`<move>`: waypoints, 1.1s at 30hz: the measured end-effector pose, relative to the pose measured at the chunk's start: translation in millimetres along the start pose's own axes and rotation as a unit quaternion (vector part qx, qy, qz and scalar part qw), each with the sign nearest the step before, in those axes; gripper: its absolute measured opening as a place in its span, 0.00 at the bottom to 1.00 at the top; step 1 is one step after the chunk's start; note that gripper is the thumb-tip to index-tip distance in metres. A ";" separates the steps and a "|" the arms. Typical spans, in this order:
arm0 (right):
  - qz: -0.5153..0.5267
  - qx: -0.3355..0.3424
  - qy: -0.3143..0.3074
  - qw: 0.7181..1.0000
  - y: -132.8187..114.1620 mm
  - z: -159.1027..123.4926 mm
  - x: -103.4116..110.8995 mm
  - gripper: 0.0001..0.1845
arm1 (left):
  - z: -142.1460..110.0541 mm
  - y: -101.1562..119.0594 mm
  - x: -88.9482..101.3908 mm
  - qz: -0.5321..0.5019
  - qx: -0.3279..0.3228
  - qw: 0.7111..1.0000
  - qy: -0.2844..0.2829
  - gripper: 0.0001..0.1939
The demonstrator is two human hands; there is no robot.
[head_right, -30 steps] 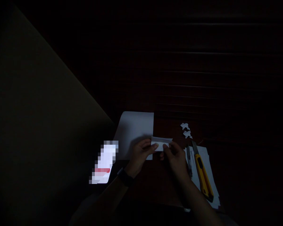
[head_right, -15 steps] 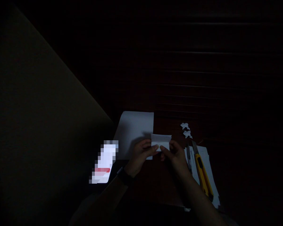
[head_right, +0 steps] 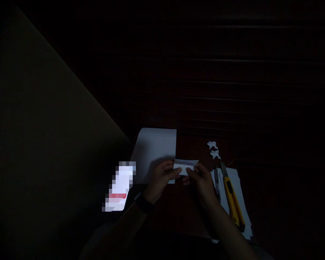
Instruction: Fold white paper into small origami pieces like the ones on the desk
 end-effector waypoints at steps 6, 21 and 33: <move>-0.011 -0.013 0.005 1.000 -0.2 0.2 1.3 0.12 | -1.2 5.5 0.9 -0.013 0.017 1.000 0.007 0.14; -0.041 0.001 0.003 0.999 0.7 0.8 3.3 0.18 | -3.5 8.0 0.0 -0.026 0.031 0.999 -0.031 0.16; -0.071 -0.008 -0.055 0.996 -4.9 -0.4 0.1 0.21 | -0.7 4.1 3.9 -0.031 0.054 0.998 -0.014 0.14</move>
Point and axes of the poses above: each hand's wrist, its own z-axis towards the middle knuckle, its own x-axis out of the back of the hand, y = z × x, the point moved 3 cm from there along z, towards the middle knuckle, and after that the axes turned 9 degrees about z, right-handed, at the moved point
